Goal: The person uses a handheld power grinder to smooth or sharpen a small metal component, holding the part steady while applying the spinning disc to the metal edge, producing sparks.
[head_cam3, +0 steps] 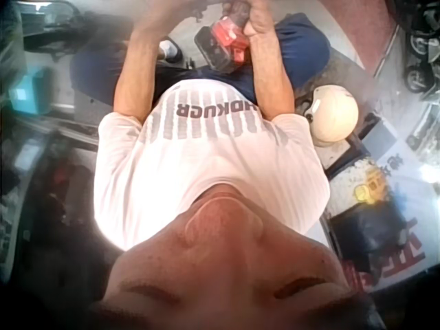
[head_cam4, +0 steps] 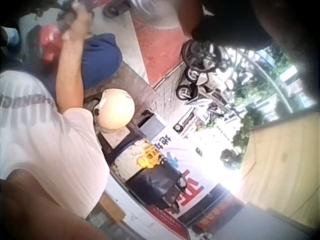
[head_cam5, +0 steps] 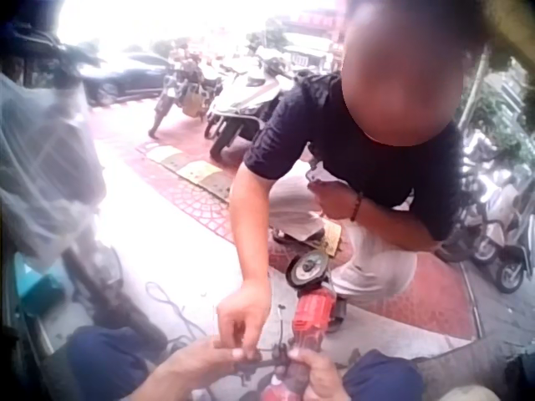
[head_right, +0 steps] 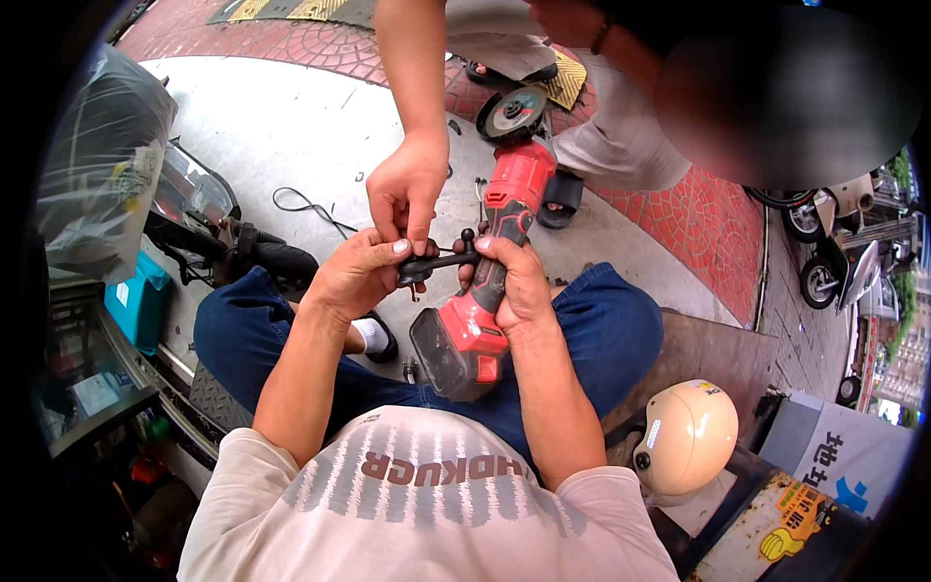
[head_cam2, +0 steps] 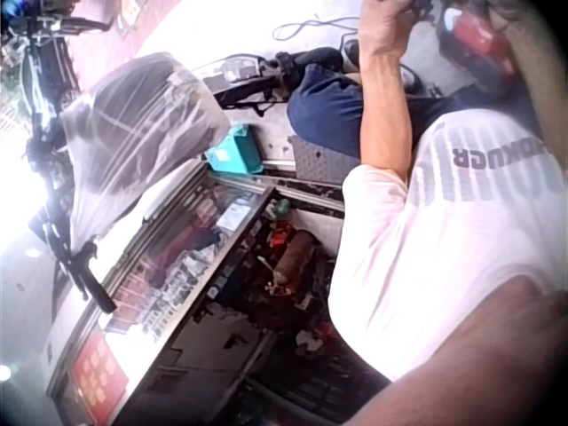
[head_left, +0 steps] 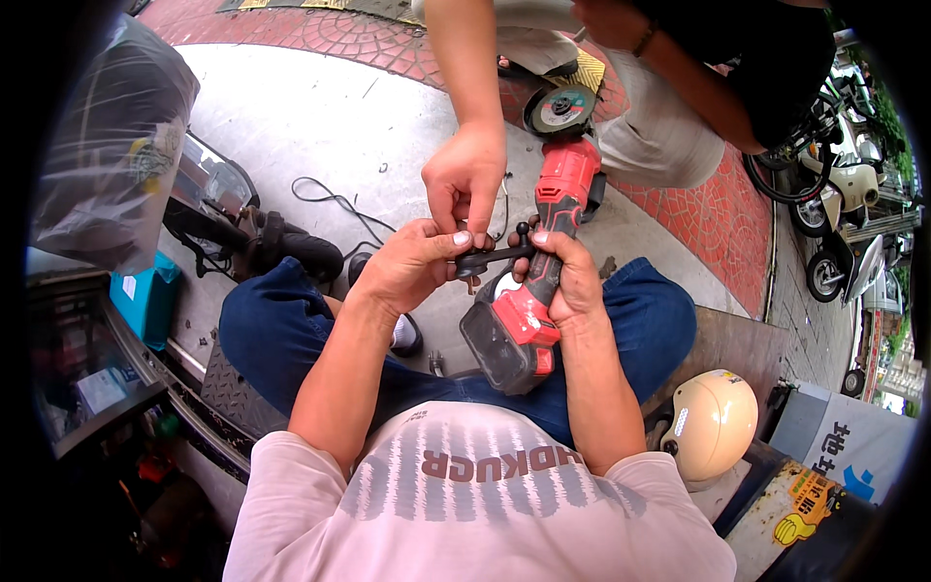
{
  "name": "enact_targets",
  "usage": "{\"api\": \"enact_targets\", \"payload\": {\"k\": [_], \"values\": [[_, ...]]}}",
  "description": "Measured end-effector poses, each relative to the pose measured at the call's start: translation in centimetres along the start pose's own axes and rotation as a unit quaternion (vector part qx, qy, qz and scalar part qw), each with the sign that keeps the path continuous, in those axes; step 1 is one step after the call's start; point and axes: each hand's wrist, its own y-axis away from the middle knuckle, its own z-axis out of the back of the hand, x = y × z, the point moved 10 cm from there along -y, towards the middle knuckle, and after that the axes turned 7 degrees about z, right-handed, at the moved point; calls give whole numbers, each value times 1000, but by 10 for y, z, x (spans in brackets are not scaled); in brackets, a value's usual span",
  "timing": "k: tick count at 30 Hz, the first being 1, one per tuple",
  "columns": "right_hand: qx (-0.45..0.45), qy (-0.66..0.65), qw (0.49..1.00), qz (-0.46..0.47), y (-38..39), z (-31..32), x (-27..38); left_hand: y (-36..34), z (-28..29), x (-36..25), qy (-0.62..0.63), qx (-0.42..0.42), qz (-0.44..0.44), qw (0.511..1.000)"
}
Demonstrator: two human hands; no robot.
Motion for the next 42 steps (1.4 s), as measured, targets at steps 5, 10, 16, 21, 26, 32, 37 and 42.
{"api": "enact_targets", "payload": {"k": [5,10,16,21,26,32,37,42], "values": [[-25,-9,999,22,4,15,18,-28,5,19,18,76,1,997],[-1,-26,1000,-10,1,-4,0,-3,-5,1,40,88,-50,994],[7,-53,998,-37,1,1,-8,-4,-15,10,12,108,-62,992],[63,-85,993,-49,1,-11,-16,-9,-17,18,13,126,-76,989],[55,-78,994,-55,-1,-6,-21,-10,-15,18,17,122,-80,989],[53,-78,995,-41,-5,0,-21,-9,-16,19,-2,129,-74,989],[44,-81,995,-37,-7,1,-22,-10,-13,20,11,123,-77,989],[49,-82,995,-38,-4,-4,-19,-12,-13,21,12,116,-74,990]]}}
